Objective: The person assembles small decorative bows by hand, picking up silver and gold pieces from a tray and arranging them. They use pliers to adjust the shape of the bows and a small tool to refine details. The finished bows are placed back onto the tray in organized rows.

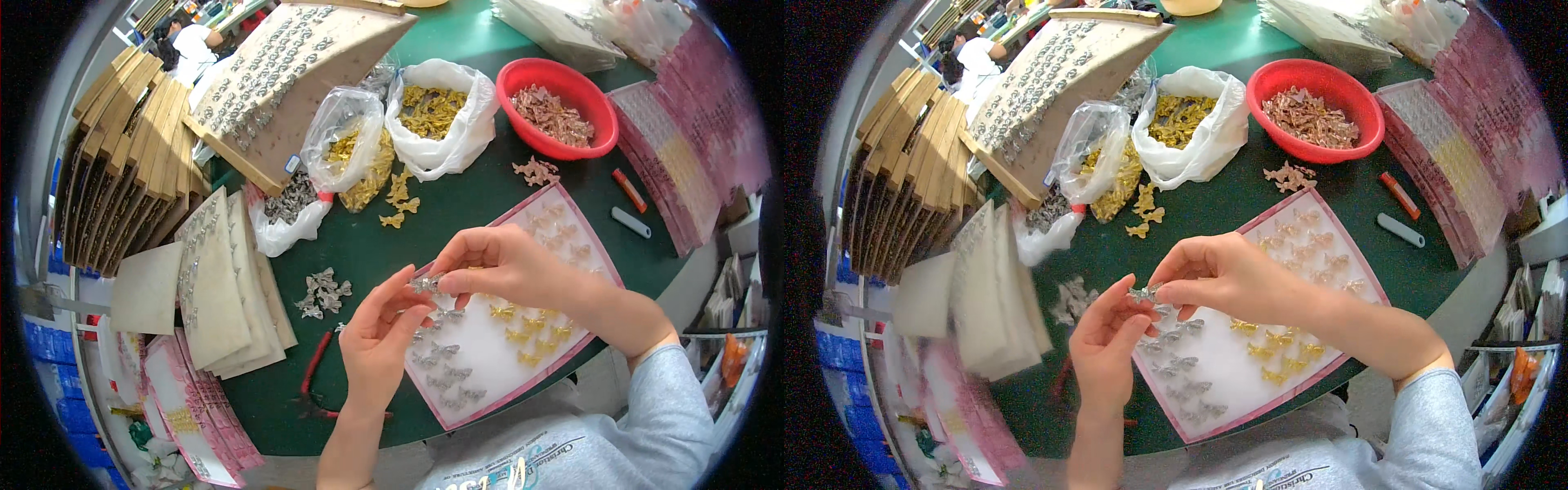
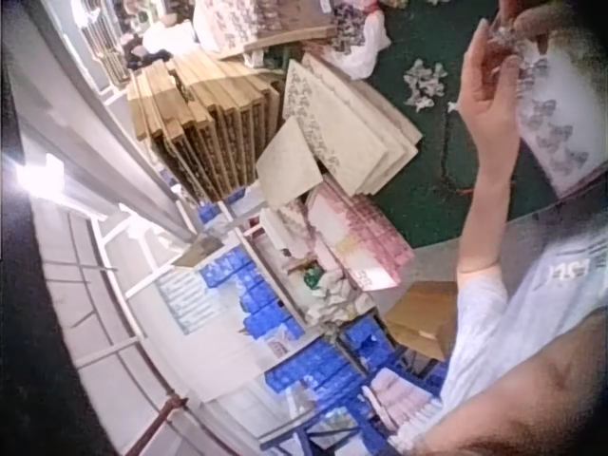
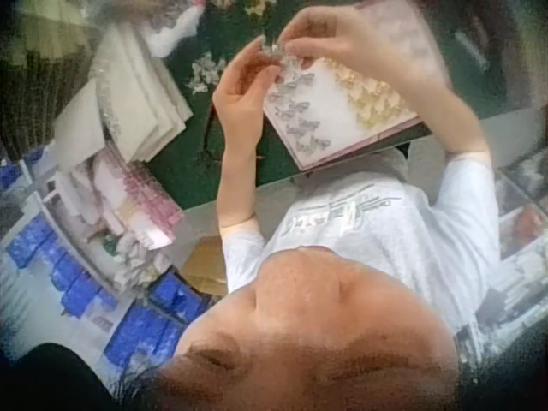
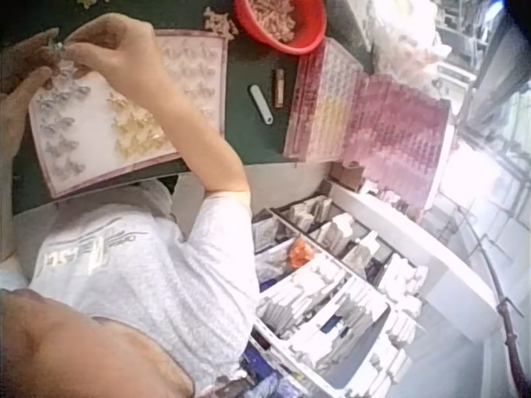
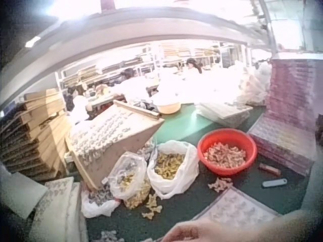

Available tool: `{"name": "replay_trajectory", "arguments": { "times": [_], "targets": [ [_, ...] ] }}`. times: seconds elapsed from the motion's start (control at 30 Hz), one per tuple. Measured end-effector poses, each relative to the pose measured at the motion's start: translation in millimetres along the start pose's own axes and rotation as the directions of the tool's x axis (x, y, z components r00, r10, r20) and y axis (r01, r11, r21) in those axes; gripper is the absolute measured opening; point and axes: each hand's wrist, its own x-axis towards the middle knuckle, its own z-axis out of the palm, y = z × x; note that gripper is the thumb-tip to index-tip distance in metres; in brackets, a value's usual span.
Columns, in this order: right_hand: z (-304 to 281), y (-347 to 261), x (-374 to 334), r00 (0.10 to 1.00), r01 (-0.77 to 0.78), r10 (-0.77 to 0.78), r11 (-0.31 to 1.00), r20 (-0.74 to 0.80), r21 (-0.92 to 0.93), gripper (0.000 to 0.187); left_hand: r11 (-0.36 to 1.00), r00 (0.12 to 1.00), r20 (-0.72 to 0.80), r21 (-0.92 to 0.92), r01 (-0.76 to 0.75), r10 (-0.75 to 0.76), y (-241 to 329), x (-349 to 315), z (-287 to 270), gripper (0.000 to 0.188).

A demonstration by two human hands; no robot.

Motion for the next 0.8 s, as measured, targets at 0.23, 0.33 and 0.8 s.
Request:
{"name": "replay_trajectory", "arguments": {
  "times": [0.23,0.33,0.8],
  "targets": [
    [0.9,4.3,0.3,1.0,-0.007,0.006,1.0,0.026,0.027,0.018,0.999,1.0,-0.007,0.035,-0.026,0.026,-4.1,0.8,-2.8,0.027],
    [2.9,1.8,-0.2,1.0,-0.003,0.003,1.0,0.028,0.008,0.016,0.999,1.0,-0.023,0.03,-0.014,0.015,-4.5,-0.5,-4.1,0.024],
    [1.2,2.9,-0.9,1.0,-0.011,0.011,0.999,0.014,-0.038,0.015,0.997,0.999,-0.011,-0.069,0.043,-0.044,-9.2,2.2,-4.3,0.02]
  ]
}}
